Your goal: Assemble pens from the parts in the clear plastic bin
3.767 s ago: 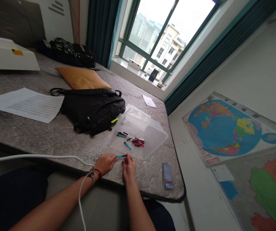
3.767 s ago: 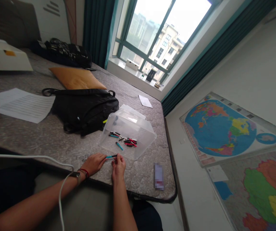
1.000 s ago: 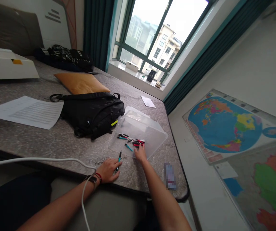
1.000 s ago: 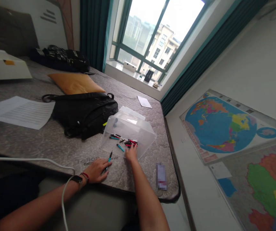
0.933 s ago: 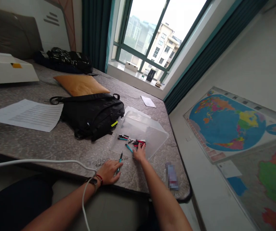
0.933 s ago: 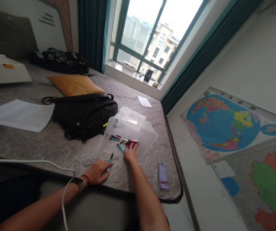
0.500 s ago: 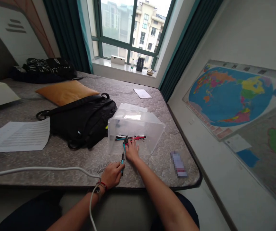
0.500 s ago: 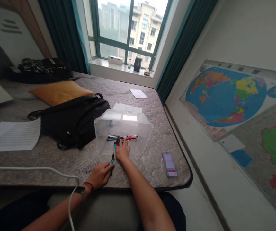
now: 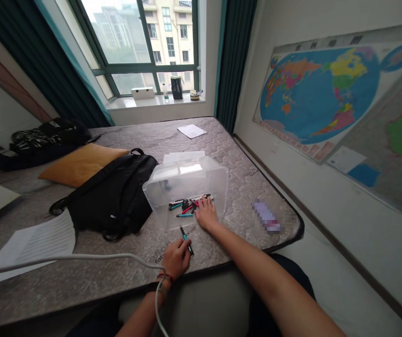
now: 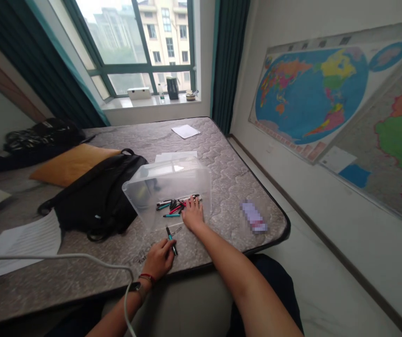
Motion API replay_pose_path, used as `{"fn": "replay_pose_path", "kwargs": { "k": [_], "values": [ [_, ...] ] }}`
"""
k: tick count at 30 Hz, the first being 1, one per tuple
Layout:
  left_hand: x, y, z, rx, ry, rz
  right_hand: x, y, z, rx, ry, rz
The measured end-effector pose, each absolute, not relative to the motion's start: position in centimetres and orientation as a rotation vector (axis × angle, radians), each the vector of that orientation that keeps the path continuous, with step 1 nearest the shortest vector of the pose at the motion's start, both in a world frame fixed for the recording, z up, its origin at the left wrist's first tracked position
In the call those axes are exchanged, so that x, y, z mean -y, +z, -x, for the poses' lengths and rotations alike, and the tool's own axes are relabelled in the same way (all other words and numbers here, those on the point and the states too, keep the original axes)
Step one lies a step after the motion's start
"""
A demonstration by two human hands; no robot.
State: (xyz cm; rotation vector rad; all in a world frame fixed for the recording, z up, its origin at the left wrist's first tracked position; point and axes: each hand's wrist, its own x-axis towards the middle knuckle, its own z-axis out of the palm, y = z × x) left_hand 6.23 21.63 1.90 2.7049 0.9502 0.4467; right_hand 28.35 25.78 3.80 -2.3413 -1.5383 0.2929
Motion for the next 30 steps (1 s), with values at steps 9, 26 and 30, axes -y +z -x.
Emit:
{"fn": "replay_pose_path", "kwargs": {
  "k": [9,26,30],
  "values": [
    [-21.6,1.9,-6.4,-0.975,0.423,-2.66,-23.0,3.0,-26.9,1.568,0.263,2.269],
    [-21.6,2.2,-6.4,-0.988,0.475,-2.651,-28.5,7.5,-31.7,1.38,0.235,2.474],
    [-21.6,2.2,-6.4,-0.977,0.542,-2.66,-30.6,8.7,-33.7,1.506,0.333,2.589]
  ]
}}
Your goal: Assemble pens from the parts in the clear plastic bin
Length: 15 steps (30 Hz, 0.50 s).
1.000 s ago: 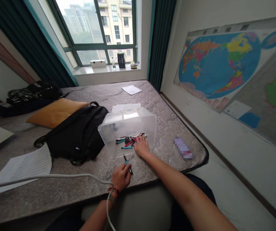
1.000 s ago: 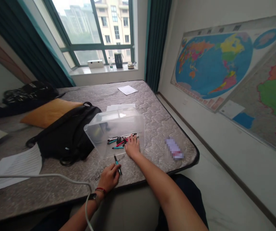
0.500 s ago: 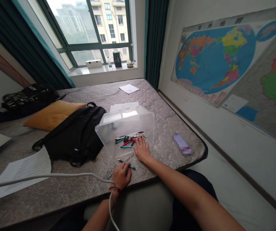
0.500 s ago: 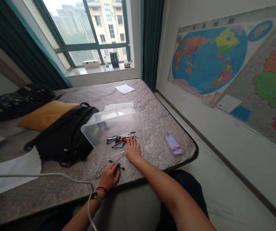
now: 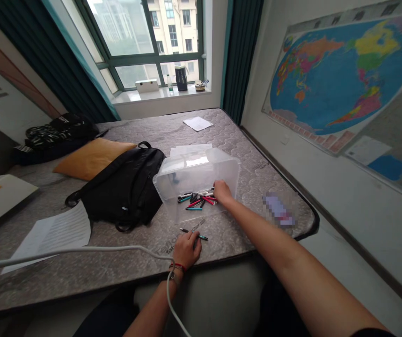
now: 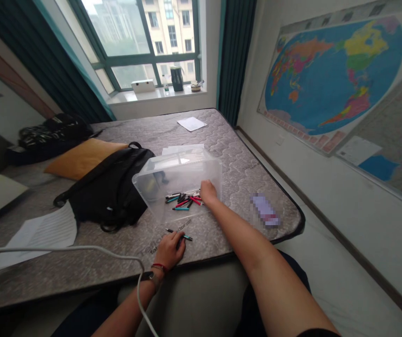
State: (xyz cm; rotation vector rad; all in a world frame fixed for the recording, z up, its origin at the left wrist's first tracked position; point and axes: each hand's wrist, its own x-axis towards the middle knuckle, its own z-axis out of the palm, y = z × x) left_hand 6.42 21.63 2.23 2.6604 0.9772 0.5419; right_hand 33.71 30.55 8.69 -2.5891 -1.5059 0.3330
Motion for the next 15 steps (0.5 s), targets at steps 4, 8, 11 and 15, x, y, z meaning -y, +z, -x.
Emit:
{"fn": "replay_pose_path", "kwargs": {
  "k": [4,8,11,15],
  "values": [
    [-21.6,2.3,-6.4,-0.969,0.567,-2.66,-31.7,8.3,-34.2,1.616,0.42,2.585],
    [-21.6,2.3,-6.3,-0.977,0.583,-2.649,-32.5,7.5,-33.9,1.659,0.447,2.601],
    [-21.6,2.2,-6.3,-0.984,0.58,-2.641,-32.9,7.2,-33.7,1.671,0.439,2.615],
    [-21.6,2.1,-6.3,-0.98,0.569,-2.641,-32.8,7.1,-33.8,1.692,0.397,2.611]
  ]
}}
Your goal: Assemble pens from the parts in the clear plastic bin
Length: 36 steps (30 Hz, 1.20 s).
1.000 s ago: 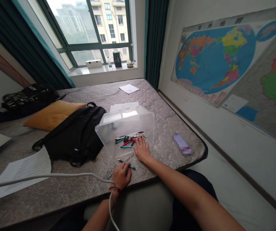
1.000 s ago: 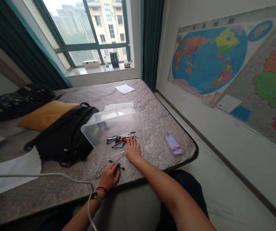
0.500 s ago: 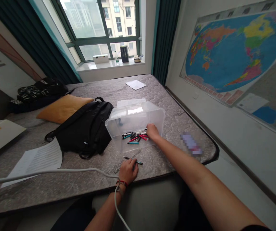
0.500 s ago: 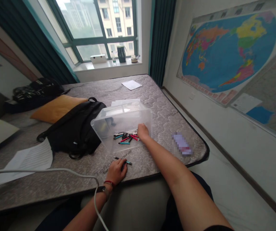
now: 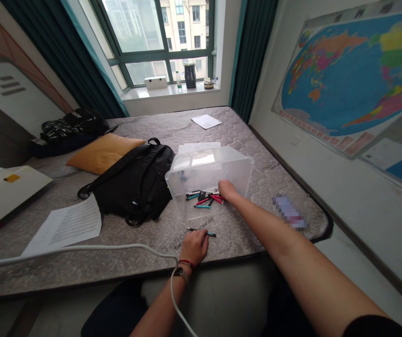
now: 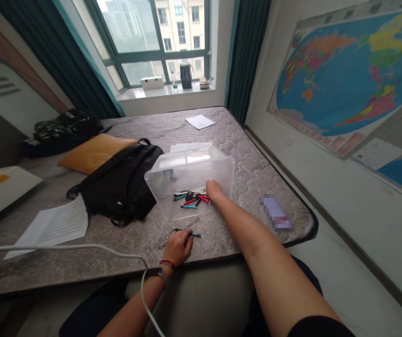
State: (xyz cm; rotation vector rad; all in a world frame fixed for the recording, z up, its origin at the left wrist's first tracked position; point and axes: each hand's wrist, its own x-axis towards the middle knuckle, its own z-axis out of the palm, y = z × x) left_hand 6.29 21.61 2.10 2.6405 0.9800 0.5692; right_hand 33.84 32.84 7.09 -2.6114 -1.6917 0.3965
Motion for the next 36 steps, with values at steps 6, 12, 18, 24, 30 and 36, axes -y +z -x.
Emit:
{"fn": "replay_pose_path", "kwargs": {
  "k": [6,12,18,24,30,36],
  "values": [
    [-21.7,2.3,-6.3,-0.98,0.575,-2.647,-32.1,6.8,-34.2,1.718,0.325,2.622],
    [-21.6,2.4,-6.3,-0.987,0.563,-2.642,-32.3,6.9,-34.0,1.808,0.3,2.622],
    [-21.6,2.4,-6.3,-0.986,0.585,-2.66,-33.1,8.0,-34.2,1.971,0.302,2.616],
    [-21.6,2.2,-6.3,-0.981,0.595,-2.659,-33.6,9.1,-33.8,2.302,0.321,2.43],
    [-21.6,2.1,-6.3,-0.981,0.576,-2.652,-33.5,9.4,-33.6,2.415,0.326,2.348],
    [-21.7,2.3,-6.3,-0.966,0.556,-2.651,-33.1,10.5,-33.2,2.252,0.28,2.392]
  ]
}}
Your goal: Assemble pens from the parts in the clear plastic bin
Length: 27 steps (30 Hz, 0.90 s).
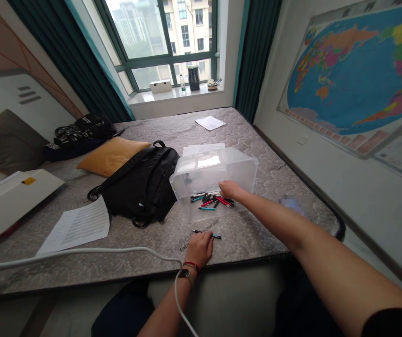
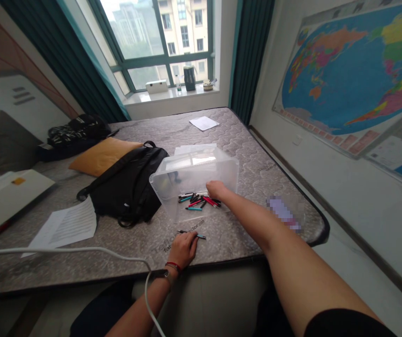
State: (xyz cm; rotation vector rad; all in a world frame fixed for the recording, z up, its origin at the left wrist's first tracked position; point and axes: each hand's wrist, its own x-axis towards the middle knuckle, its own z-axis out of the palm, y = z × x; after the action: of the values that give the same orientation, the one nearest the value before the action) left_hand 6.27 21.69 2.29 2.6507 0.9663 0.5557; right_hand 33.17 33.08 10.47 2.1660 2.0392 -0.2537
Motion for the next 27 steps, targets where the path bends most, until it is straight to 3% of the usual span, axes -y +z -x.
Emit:
{"fn": "replay_pose_path", "kwargs": {
  "k": [3,6,9,14,18,20,23,25,27],
  "values": [
    [-21.7,2.4,-6.3,-0.97,0.546,-2.657,-30.3,10.1,-31.6,-2.037,-0.286,-2.449],
    [-21.7,2.4,-6.3,-0.968,0.54,-2.671,-25.1,7.7,-29.6,-2.179,-0.573,-2.684],
    [-21.6,2.3,-6.3,-0.978,0.536,-2.68,-20.2,4.6,-28.1,-2.132,-1.096,-2.812],
    [-21.5,2.2,-6.4,-0.998,0.538,-2.691,-17.5,2.2,-26.5,-1.542,-2.045,-3.257],
    [-21.5,2.1,-6.4,-1.018,0.532,-2.711,-17.1,3.1,-26.5,-1.119,-2.799,-3.167],
    [-21.5,2.1,-6.4,-1.037,0.531,-2.722,-16.3,3.4,-27.1,-1.004,-3.016,-3.158],
    [-21.5,1.9,-6.3,-1.055,0.533,-2.73,-14.9,3.3,-28.2,-0.881,-2.827,-3.525],
    [-21.5,1.9,-6.3,-1.056,0.534,-2.734,-14.1,3.0,-28.7,-0.97,-2.332,-3.757],
    [-21.5,1.9,-6.3,-1.048,0.536,-2.737,-13.5,2.7,-28.8,-1.352,-1.78,-3.71]
  ]
}}
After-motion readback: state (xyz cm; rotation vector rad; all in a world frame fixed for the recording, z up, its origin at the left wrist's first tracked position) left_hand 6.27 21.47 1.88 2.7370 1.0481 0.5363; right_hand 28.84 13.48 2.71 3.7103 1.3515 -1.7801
